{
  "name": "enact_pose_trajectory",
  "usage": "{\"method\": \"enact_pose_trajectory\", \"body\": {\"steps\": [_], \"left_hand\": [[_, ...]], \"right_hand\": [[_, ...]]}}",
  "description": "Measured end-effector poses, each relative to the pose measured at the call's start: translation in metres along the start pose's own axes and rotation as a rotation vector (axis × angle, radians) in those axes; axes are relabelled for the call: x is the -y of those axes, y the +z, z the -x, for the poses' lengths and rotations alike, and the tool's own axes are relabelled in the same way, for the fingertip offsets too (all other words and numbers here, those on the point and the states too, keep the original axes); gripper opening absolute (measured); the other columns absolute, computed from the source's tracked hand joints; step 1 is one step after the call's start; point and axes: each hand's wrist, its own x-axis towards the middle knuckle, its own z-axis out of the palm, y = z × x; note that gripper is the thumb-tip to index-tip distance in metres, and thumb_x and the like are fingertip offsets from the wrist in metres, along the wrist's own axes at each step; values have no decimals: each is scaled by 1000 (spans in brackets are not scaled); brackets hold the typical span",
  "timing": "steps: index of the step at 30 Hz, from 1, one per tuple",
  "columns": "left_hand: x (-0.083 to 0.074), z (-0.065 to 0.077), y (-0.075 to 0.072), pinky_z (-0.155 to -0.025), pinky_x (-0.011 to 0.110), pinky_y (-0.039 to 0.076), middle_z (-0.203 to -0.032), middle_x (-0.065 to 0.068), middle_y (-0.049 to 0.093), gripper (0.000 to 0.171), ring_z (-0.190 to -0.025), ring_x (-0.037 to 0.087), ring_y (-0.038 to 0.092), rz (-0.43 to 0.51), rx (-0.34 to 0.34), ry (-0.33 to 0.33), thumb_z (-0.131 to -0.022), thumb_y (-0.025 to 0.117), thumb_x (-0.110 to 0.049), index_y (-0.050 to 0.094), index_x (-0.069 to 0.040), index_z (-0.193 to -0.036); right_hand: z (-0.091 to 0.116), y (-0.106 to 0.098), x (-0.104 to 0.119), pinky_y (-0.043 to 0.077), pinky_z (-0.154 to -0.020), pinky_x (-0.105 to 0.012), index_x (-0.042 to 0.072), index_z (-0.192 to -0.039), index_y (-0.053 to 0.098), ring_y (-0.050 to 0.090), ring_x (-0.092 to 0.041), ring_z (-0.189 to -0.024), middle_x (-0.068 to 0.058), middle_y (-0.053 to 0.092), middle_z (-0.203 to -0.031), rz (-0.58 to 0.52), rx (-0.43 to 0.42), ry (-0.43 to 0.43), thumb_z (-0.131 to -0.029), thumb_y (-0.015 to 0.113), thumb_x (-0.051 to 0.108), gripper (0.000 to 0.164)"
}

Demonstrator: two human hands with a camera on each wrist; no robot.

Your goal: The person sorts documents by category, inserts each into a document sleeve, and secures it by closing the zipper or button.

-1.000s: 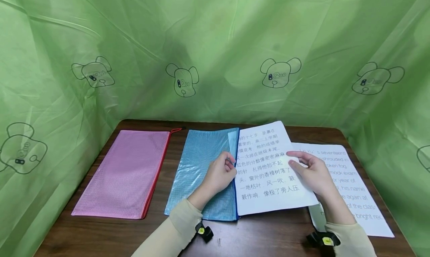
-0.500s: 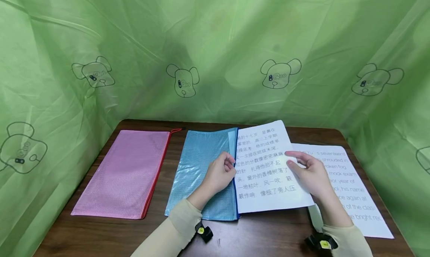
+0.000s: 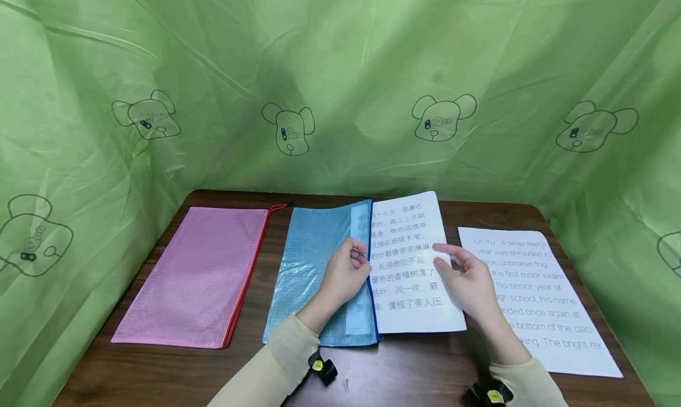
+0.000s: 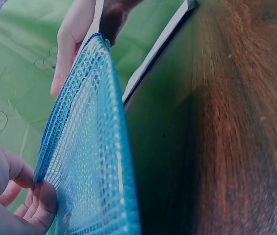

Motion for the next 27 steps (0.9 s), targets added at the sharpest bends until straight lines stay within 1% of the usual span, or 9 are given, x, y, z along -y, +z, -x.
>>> {"method": "enact_pose_trajectory", "body": {"steps": [7, 10, 11, 14, 15, 18, 20, 23, 27], "left_hand": [[0, 0, 0, -70, 27, 54, -92, 2, 67, 23, -76, 13, 63, 10, -17, -2, -93, 71, 2, 65, -8, -113], [0, 0, 1, -70, 27, 54, -91, 0, 66, 23, -75, 13, 63, 11, -21, 2, -93, 70, 2, 65, -8, -113], [0, 0, 1, -70, 27, 54, -91, 0, 66, 22, -76, 12, 63, 10, -24, 3, -94, 70, 2, 65, -8, -113], [2, -1, 0, -71, 28, 54, -92, 0, 67, 21, -76, 12, 63, 14, -32, 3, -93, 70, 2, 66, -8, -111], [2, -1, 0, -71, 28, 54, -92, 1, 67, 21, -76, 13, 63, 17, -34, 3, -93, 70, 2, 66, -8, -111], [4, -2, -1, -71, 29, 55, -92, 1, 67, 20, -76, 13, 64, 19, -44, -3, -93, 71, 1, 66, -10, -109], [4, -3, 0, -71, 29, 55, -92, 1, 67, 20, -75, 13, 64, 17, -50, -5, -93, 71, 1, 66, -11, -109], [4, -3, -1, -70, 29, 56, -92, 0, 67, 21, -75, 12, 64, 9, -61, -5, -93, 70, 1, 66, -12, -108], [2, -3, -2, -71, 29, 56, -92, 2, 67, 20, -75, 12, 64, 16, -62, 6, -93, 69, 2, 68, -10, -109]], "right_hand": [[3, 17, -1, 36, -42, -27, 11, -136, 73, 41, -12, -47, -13, 77, -98, -38, 39, -3, -106, 71, 17, 31], [3, 19, 0, 36, -43, -27, 11, -134, 75, 40, -12, -48, -8, 71, -87, -43, 54, -10, -105, 73, 17, 29], [2, 18, 1, 37, -44, -27, 11, -133, 76, 41, -11, -49, -7, 66, -80, -37, 71, -17, -105, 74, 16, 29], [-2, 8, 4, 48, -50, -28, 7, -129, 77, 57, -12, -58, -5, 67, -80, -25, 170, -42, -105, 74, 17, 27], [-4, 4, 7, 52, -53, -29, 5, -128, 77, 62, -12, -62, -6, 69, -82, -20, 206, -55, -105, 74, 17, 26], [-12, -11, 13, 62, -62, -37, 0, -128, 75, 74, -19, -77, -13, 79, -103, -3, 330, -88, -105, 73, 16, 27], [-18, -17, 18, 64, -65, -39, -2, -126, 74, 74, -22, -80, -16, 78, -106, -1, 380, -100, -105, 73, 13, 26], [-26, -19, 22, 65, -72, -40, -2, -123, 75, 73, -22, -80, -14, 76, -100, 38, 424, -101, -103, 75, 12, 24], [-33, -12, 24, 64, -78, -42, 0, -120, 78, 71, -21, -81, -10, 74, -92, 54, 408, -83, -101, 77, 13, 22]]}}
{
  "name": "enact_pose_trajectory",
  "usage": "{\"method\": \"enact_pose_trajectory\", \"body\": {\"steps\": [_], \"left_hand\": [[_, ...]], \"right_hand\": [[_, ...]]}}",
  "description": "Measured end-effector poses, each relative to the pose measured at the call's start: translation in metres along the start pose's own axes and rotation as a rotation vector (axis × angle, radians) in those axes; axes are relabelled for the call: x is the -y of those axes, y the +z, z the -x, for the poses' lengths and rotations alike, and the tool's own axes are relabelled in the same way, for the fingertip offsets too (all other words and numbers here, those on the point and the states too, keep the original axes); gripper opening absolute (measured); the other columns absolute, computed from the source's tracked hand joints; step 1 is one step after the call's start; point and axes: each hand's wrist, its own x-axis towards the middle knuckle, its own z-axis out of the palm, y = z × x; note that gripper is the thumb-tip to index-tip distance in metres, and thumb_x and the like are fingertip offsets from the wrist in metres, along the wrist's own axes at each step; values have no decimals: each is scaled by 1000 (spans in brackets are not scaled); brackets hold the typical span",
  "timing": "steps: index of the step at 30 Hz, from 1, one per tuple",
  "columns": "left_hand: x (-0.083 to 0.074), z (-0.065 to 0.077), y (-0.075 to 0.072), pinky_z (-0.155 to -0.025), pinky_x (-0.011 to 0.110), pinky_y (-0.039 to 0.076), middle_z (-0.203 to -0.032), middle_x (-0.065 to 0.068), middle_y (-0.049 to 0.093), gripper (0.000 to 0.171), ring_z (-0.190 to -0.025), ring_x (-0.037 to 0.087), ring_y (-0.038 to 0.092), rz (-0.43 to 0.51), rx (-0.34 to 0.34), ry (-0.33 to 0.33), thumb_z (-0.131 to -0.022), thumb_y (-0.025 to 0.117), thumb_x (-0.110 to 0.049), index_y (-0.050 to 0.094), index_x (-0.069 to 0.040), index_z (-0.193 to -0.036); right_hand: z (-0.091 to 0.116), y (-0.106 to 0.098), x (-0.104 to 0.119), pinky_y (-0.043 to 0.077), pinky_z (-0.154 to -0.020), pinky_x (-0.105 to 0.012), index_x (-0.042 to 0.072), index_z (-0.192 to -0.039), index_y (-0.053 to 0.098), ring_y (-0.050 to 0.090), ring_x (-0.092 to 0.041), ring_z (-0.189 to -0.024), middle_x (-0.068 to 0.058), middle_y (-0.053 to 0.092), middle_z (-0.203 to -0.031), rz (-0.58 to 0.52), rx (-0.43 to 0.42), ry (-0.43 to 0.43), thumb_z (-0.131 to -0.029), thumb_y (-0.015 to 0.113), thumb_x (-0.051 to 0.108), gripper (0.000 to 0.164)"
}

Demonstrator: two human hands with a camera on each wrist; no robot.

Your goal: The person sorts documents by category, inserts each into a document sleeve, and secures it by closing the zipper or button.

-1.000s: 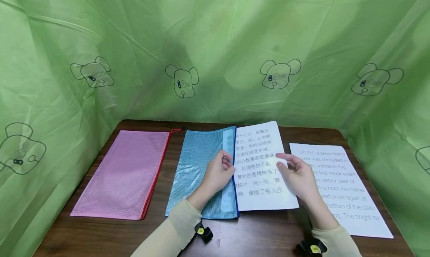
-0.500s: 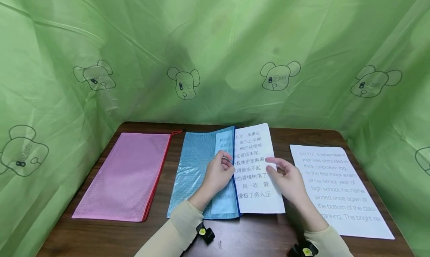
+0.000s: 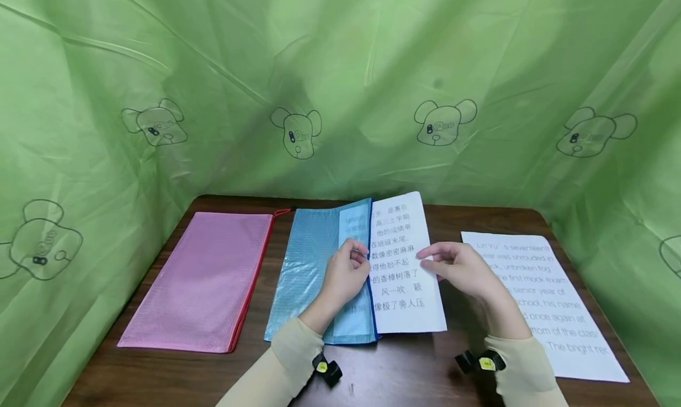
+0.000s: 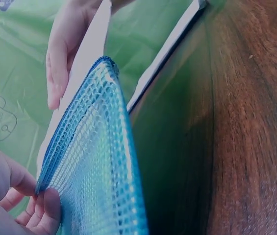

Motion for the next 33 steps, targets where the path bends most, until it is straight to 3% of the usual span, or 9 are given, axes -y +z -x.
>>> {"method": "enact_pose_trajectory", "body": {"steps": [7, 14, 19, 26, 33], "left_hand": [[-1, -3, -3, -71, 29, 56, -96, 5, 71, 20, -75, 12, 64, -6, -24, 19, -91, 69, 3, 70, -10, -106], [-1, -2, -1, -69, 28, 55, -95, 2, 70, 18, -73, 11, 64, 5, 3, 25, -93, 69, 2, 70, -11, -106], [3, 0, 1, -67, 27, 54, -90, -6, 68, 19, -72, 9, 63, -18, -12, 21, -92, 70, 2, 70, -13, -103], [5, 2, 2, -67, 27, 54, -90, -3, 69, 18, -73, 9, 64, -26, -14, 29, -93, 69, 2, 71, -12, -103], [4, 3, 5, -66, 25, 53, -91, 1, 71, 18, -73, 10, 63, -13, -1, 43, -93, 69, 3, 71, -12, -103]], "right_hand": [[-14, 17, -7, 64, -76, -40, -2, -120, 79, 70, -19, -80, -11, 75, -92, -85, -23, 24, -101, 77, 9, 21], [-17, 36, -11, 63, -74, -38, 2, -116, 81, 71, -20, -80, -10, 78, -93, -66, -63, 43, -101, 76, 8, 17], [-17, 49, -11, 64, -73, -34, 0, -116, 80, 72, -21, -82, -11, 79, -94, -94, -28, 39, -101, 75, 7, 17], [-17, 61, -8, 66, -75, -39, -2, -118, 79, 74, -22, -86, -14, 80, -99, -148, -9, 9, -102, 75, 8, 19], [-20, 74, -11, 65, -73, -38, 0, -117, 81, 69, -19, -79, -9, 78, -92, -133, -26, -9, -101, 77, 8, 17]]}}
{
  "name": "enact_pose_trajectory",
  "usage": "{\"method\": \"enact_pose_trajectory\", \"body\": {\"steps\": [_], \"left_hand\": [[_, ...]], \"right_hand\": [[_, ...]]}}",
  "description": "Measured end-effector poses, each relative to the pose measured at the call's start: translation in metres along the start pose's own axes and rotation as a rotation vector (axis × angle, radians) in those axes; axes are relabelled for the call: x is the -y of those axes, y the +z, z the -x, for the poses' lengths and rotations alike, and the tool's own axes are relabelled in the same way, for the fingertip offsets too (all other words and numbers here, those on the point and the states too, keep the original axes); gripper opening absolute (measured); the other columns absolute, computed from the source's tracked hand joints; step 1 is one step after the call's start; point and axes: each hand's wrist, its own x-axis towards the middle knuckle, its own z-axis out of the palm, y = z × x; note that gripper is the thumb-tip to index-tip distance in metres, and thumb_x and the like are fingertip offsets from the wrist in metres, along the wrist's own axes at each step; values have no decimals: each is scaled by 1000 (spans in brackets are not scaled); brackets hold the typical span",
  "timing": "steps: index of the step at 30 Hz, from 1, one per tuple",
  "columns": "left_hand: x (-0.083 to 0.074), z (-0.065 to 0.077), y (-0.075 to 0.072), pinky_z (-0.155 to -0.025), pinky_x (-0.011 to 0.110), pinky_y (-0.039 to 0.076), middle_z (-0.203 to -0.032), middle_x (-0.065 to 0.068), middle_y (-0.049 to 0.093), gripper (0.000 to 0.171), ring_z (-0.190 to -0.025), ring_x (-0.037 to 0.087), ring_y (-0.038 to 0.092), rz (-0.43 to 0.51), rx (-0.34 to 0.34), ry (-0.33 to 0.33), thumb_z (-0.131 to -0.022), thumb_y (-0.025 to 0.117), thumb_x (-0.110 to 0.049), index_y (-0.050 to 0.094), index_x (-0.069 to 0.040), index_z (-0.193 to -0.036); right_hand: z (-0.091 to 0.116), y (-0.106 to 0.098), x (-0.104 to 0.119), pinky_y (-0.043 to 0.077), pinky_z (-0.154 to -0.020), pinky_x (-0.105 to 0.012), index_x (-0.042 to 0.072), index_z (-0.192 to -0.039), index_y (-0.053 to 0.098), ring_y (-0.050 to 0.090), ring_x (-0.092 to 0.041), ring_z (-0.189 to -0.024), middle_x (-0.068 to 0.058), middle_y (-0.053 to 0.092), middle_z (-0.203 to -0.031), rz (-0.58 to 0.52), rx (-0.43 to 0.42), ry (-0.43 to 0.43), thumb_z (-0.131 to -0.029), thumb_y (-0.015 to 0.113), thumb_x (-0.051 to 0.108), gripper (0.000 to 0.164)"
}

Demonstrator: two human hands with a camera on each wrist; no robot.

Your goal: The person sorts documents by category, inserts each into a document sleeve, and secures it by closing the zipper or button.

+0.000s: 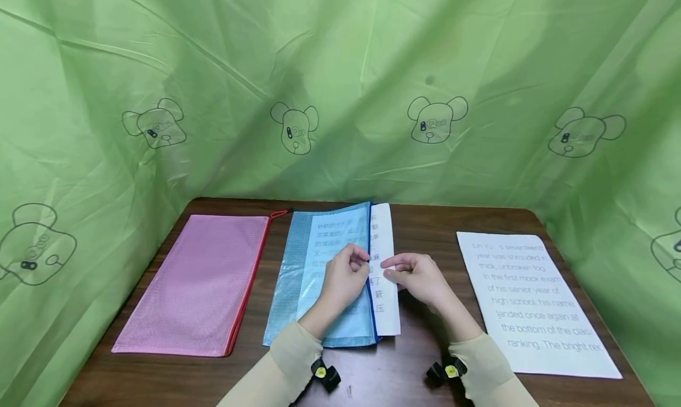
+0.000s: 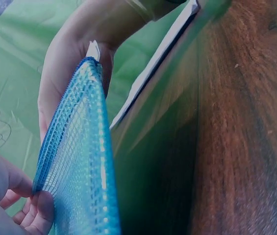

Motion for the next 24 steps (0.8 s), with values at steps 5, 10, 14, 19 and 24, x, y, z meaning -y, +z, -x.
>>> {"method": "enact_pose_trajectory", "body": {"steps": [5, 10, 14, 19, 24], "left_hand": [[-2, 2, 1, -66, 24, 52, -92, 3, 69, 17, -74, 11, 62, 14, 13, 9, -94, 69, 3, 70, -11, -104], [0, 4, 5, -67, 23, 51, -91, 4, 70, 17, -74, 10, 61, 7, 34, 7, -94, 69, 3, 70, -12, -103], [1, 5, 7, -67, 23, 52, -92, 7, 71, 20, -74, 9, 61, 10, 33, 8, -92, 68, 4, 70, -12, -103], [0, 4, 7, -66, 24, 52, -90, 6, 70, 21, -74, 10, 60, 4, 26, 22, -92, 68, 5, 71, -12, -103], [-3, 4, 7, -67, 24, 51, -87, 1, 67, 21, -74, 10, 59, -8, 18, 29, -91, 69, 7, 71, -12, -102]], "right_hand": [[-3, 8, -3, 63, -69, -34, 3, -113, 82, 68, -20, -75, -6, 76, -86, 17, -5, -12, -101, 77, 6, 14], [-2, 13, -4, 62, -67, -37, 2, -112, 82, 67, -18, -71, -6, 76, -84, 37, 1, -15, -100, 78, 5, 13], [-2, 15, -4, 64, -69, -38, -1, -114, 80, 69, -16, -72, -9, 78, -90, 21, 4, -11, -101, 77, 5, 15], [-3, 15, -2, 64, -65, -36, -1, -119, 77, 73, -21, -68, -14, 80, -103, -10, -89, 19, -99, 78, 4, 20], [-4, 16, -1, 61, -61, -31, 1, -122, 76, 74, -25, -65, -13, 81, -105, 42, -190, 9, -97, 81, 5, 26]]}}
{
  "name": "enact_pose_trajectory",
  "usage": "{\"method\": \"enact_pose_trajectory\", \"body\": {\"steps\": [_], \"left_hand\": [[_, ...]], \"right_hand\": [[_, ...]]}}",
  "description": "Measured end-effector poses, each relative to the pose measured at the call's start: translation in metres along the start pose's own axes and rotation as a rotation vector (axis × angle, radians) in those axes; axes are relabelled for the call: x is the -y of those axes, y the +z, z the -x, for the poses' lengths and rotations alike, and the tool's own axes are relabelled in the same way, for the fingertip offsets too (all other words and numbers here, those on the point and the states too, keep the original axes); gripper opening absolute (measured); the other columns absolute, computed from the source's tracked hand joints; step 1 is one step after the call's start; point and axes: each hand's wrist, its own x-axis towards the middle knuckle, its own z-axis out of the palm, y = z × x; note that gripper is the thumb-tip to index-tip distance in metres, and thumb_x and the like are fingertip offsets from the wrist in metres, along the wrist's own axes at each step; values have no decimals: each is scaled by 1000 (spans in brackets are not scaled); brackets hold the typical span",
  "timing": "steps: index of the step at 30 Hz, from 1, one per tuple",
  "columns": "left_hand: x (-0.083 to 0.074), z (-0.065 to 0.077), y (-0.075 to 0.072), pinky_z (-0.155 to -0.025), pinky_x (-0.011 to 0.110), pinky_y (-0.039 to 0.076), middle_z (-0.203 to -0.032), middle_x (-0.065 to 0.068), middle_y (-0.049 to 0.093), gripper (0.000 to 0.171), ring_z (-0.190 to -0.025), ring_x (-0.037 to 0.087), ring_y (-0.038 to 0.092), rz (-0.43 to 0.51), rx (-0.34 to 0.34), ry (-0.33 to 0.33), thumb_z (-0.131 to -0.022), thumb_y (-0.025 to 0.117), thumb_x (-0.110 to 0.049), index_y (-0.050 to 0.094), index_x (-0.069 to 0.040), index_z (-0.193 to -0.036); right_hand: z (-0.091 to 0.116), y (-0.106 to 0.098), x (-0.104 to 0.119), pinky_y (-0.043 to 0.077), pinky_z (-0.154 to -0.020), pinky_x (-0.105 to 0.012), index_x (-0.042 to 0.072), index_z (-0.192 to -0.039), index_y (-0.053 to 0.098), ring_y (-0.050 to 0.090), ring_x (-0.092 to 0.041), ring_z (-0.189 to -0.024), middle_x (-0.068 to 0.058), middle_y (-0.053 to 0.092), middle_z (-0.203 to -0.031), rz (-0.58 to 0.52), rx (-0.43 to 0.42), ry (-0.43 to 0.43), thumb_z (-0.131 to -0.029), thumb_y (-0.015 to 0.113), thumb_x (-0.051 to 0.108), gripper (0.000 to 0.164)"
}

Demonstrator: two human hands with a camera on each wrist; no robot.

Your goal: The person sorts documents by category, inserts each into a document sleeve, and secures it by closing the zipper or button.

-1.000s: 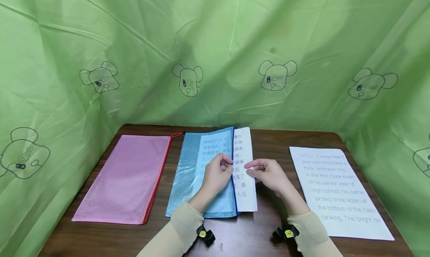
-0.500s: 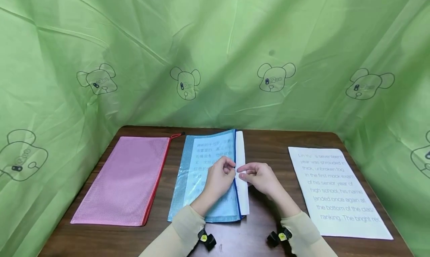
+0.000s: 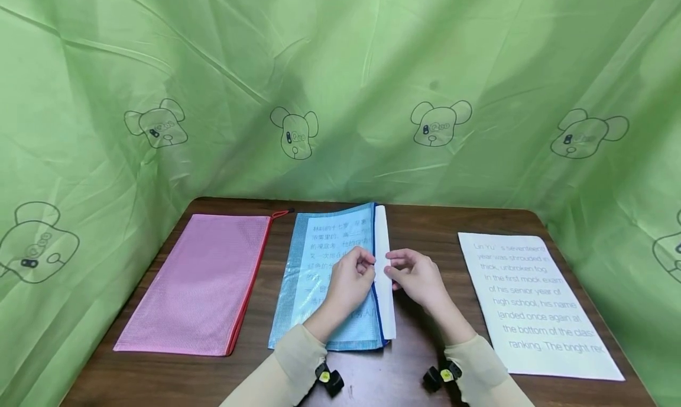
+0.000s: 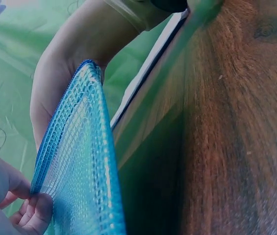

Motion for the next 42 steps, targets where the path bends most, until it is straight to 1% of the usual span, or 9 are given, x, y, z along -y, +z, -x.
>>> {"method": "enact_pose_trajectory", "body": {"steps": [4, 7, 11, 14, 20, 24, 28, 35, 42], "left_hand": [[-3, 1, -1, -67, 24, 52, -86, -1, 66, 21, -74, 10, 59, -8, -8, 7, -92, 69, 7, 71, -12, -101], [-5, 1, -1, -67, 24, 52, -85, -2, 65, 20, -74, 10, 59, -11, -10, 16, -93, 70, 7, 71, -12, -100], [-6, 2, 0, -67, 24, 52, -86, 1, 67, 20, -74, 9, 60, -7, -7, 26, -93, 70, 7, 70, -11, -100], [-6, 4, 0, -69, 24, 54, -90, 3, 70, 20, -76, 9, 61, -2, -5, 34, -93, 71, 6, 68, -10, -104], [-8, 6, 1, -71, 25, 58, -93, 1, 71, 30, -79, 10, 66, 21, 3, 37, -94, 72, 7, 62, -10, -115], [-10, 6, 2, -71, 26, 58, -94, 0, 72, 30, -80, 10, 68, 24, 11, 28, -94, 72, 6, 62, -11, -116], [-10, 5, 2, -71, 26, 59, -94, -1, 71, 29, -81, 10, 68, 20, 3, 22, -93, 72, 5, 62, -11, -115], [-9, 5, 1, -73, 26, 59, -97, 5, 73, 28, -83, 11, 69, 23, 4, 13, -94, 70, 4, 63, -9, -117], [-8, 3, 0, -73, 27, 59, -98, 7, 73, 29, -82, 11, 69, 20, 8, 4, -93, 72, 3, 62, -10, -118]], "right_hand": [[0, 2, 1, 52, -55, -27, 4, -119, 79, 72, -24, -63, -9, 81, -100, 73, -41, -31, -95, 83, 7, 25], [0, 4, 1, 50, -51, -27, 6, -117, 81, 71, -23, -63, -7, 81, -99, 93, -52, -47, -94, 84, 7, 24], [2, 8, 1, 51, -54, -26, 7, -117, 82, 71, -19, -67, -6, 81, -99, 94, -52, -56, -93, 85, 6, 24], [3, 12, 0, 54, -60, -24, 7, -117, 82, 71, -16, -71, -7, 82, -101, 89, -48, -59, -93, 85, 6, 25], [2, 18, -2, 58, -63, -23, 0, -120, 80, 74, -18, -73, -13, 82, -105, 53, -36, -59, -93, 85, 2, 28], [2, 20, -4, 58, -66, -21, -5, -121, 78, 76, -19, -77, -16, 82, -105, 31, -27, -68, -93, 83, 0, 28], [1, 21, -6, 57, -67, -20, -5, -121, 78, 76, -19, -79, -15, 82, -105, 15, -20, -64, -94, 83, 2, 28], [3, 23, -7, 59, -55, -28, -6, -123, 76, 74, -17, -72, -17, 81, -106, -53, 5, -41, -95, 83, 1, 30], [1, 19, -7, 59, -54, -31, -5, -124, 76, 73, -19, -68, -16, 81, -106, -65, 41, -47, -98, 80, 4, 28]]}}
